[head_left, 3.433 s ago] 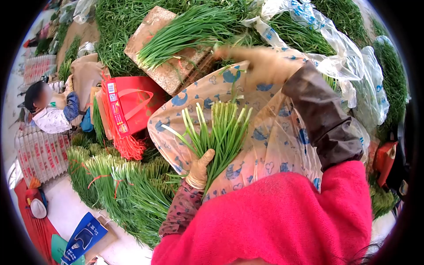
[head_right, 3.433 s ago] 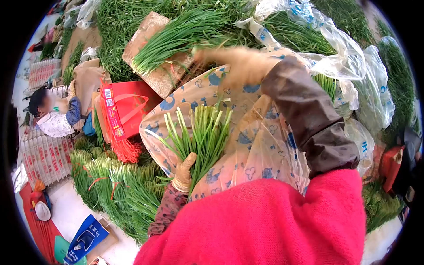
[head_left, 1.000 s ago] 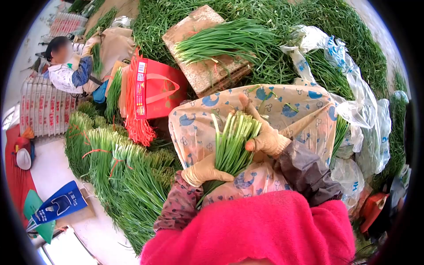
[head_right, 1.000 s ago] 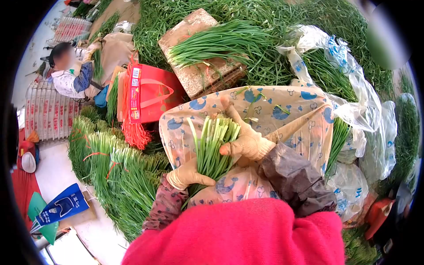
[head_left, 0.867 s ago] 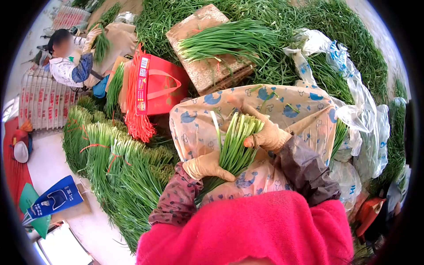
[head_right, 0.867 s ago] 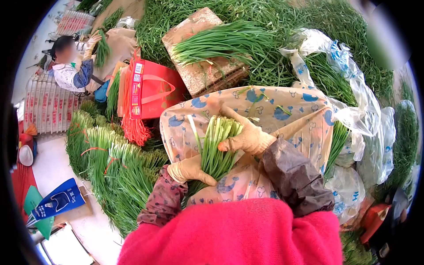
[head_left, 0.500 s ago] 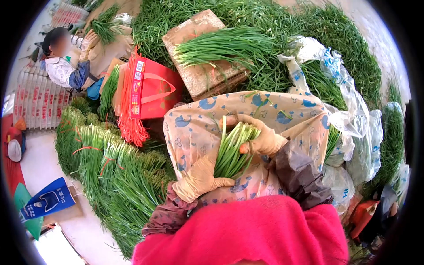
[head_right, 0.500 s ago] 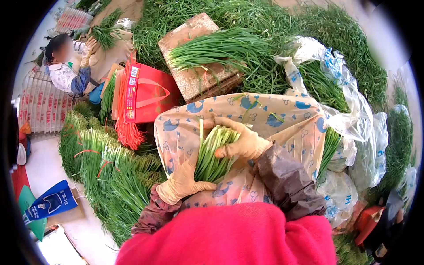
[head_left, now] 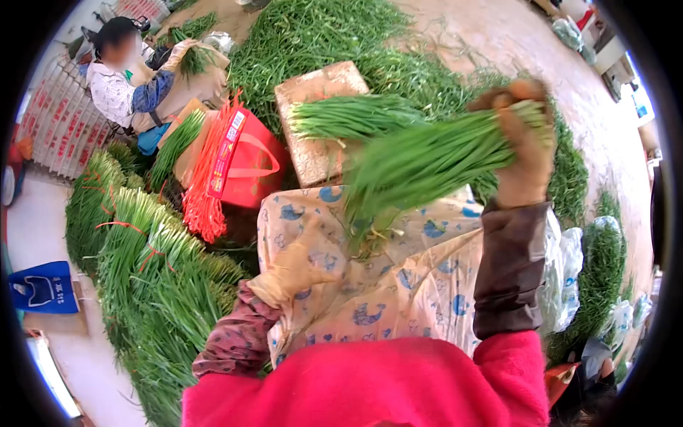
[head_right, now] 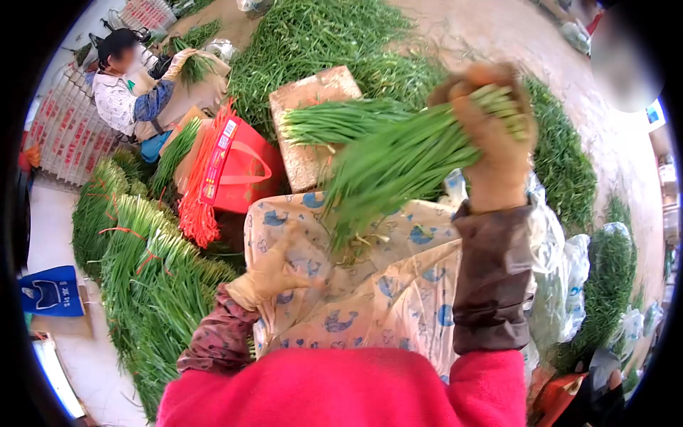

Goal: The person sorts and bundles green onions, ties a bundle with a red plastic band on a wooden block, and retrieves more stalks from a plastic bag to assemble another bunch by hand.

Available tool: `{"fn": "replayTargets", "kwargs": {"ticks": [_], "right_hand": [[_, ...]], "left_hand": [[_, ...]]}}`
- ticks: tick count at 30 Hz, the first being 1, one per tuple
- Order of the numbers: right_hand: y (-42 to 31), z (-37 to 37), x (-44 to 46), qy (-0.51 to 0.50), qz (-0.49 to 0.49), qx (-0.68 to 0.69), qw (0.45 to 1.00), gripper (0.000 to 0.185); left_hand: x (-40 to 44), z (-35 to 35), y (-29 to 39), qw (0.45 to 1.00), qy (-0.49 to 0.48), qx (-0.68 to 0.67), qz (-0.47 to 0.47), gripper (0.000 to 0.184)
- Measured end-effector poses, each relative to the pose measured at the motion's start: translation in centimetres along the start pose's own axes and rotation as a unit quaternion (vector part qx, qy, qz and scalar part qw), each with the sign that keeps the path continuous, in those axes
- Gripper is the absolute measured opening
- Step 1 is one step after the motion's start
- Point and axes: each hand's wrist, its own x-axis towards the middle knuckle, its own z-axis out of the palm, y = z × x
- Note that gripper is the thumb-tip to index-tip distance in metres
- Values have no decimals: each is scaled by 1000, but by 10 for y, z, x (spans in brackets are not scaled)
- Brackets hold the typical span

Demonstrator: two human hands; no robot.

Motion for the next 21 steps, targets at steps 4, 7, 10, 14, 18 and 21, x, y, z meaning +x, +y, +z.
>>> {"fn": "replayTargets", "kwargs": {"ticks": [4,7,10,14,18,21], "right_hand": [[-21,-5,62,33,1,-210,977,36],[-24,32,71,-79,37,-261,961,36],[-19,77,60,-152,108,-199,962,37],[8,116,40,-253,180,-132,941,37],[30,139,11,-178,87,-160,967,38],[36,131,6,-177,70,-305,933,57]], "left_hand": [[9,-38,-12,997,-10,20,70,127],[23,-76,24,963,22,-197,180,136],[30,-113,96,935,-8,-221,276,132],[66,-93,132,881,-71,-339,322,117],[66,-47,139,822,-2,-473,318,83],[83,-25,116,809,33,-510,290,62]]}}
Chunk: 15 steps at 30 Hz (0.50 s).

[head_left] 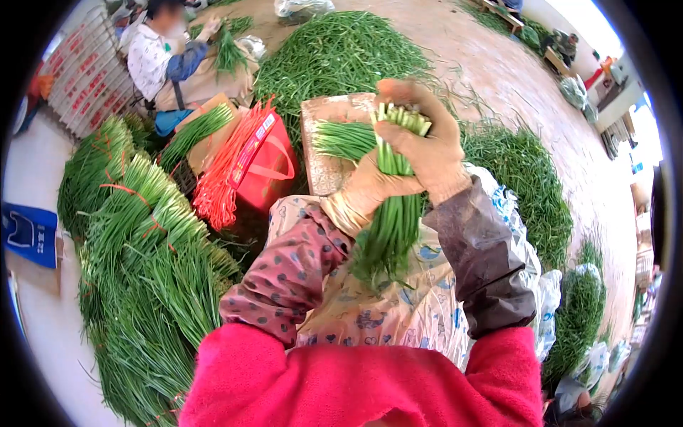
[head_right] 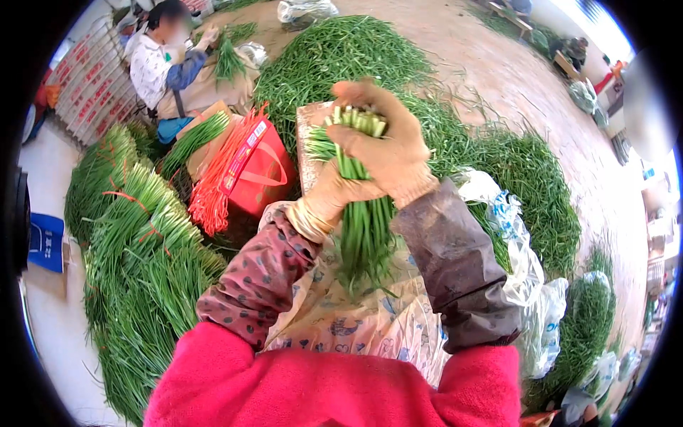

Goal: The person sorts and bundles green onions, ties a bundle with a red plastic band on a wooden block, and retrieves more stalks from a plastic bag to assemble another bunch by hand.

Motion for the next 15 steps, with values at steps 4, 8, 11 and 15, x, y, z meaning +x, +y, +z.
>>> {"fn": "replayTargets", "kwargs": {"ticks": [4,8,11,15], "right_hand": [[51,-26,-14,96,8,272,957,91],[78,-31,-78,-21,146,127,981,135],[74,-5,-106,-66,202,-69,975,124],[124,-24,-122,-16,411,145,900,83]], "left_hand": [[-6,6,-23,996,80,-43,-19,33],[0,-2,-46,965,197,-171,-6,24],[14,3,-79,939,235,-245,-55,25],[18,-16,-111,975,110,-145,-127,62]]}}
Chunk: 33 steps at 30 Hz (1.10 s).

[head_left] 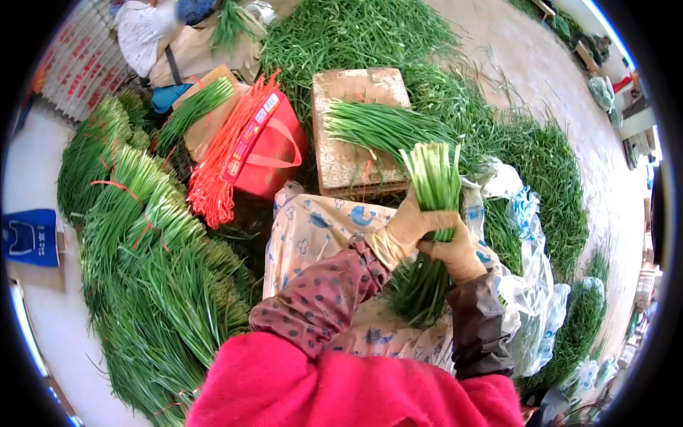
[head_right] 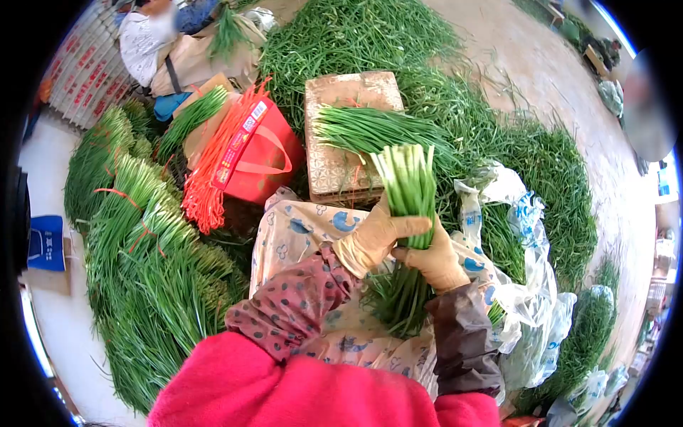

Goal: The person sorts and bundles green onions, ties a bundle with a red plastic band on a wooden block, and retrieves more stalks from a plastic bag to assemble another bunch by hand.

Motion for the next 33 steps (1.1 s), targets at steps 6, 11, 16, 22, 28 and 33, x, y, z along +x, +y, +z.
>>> {"fn": "replayTargets", "kwargs": {"ticks": [6,11,16,22,28,33], "right_hand": [[17,-45,24,72,30,8,997,41],[15,-48,45,57,70,68,994,45],[30,-48,65,24,89,91,992,50],[46,-53,81,31,127,93,987,49],[40,-57,88,69,113,109,985,48],[-1,-70,118,91,35,-27,995,65]], "left_hand": [[52,-106,2,950,249,151,-113,72],[102,-206,-15,902,426,38,-61,21],[134,-240,-19,883,469,-22,-24,19],[146,-262,-22,890,448,-63,-56,24],[111,-253,-31,908,405,-15,-109,23],[74,-215,-77,645,-241,603,-403,15]]}}
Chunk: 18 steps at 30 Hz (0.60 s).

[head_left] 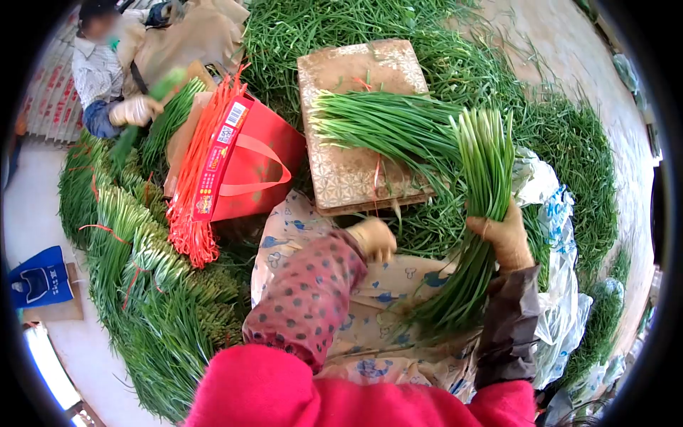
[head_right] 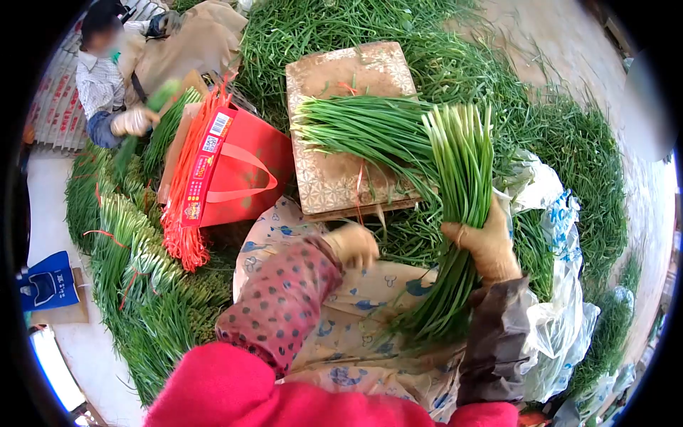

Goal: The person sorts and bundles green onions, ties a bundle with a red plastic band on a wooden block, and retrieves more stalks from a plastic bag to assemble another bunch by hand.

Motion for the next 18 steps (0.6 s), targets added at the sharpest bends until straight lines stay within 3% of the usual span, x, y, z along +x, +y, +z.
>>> {"fn": "replayTargets", "kwargs": {"ticks": [1,2,3,4,6,9,12,16,18], "right_hand": [[-16,0,6,9,-44,-64,997,73],[-29,2,15,19,-87,-128,988,80],[-36,1,29,42,-141,-259,955,91],[-47,3,34,70,-188,-352,914,88],[-92,22,39,23,-208,-404,891,83],[-102,43,79,-72,-238,-471,847,84],[-86,73,123,-142,-353,-528,759,68],[-58,115,173,-150,-403,-572,699,74],[-24,131,194,-64,-411,-596,687,84]], "left_hand": [[10,37,-4,995,7,94,31,20],[9,51,4,992,19,123,-15,21],[3,62,17,986,29,151,-61,22],[-2,66,26,981,57,173,-59,19],[-30,58,59,968,113,219,-54,12],[-60,31,85,957,154,241,-44,11],[-80,5,91,956,158,243,-37,14],[-80,-9,80,950,130,280,-47,19],[-70,-4,71,956,120,265,-47,21]]}}
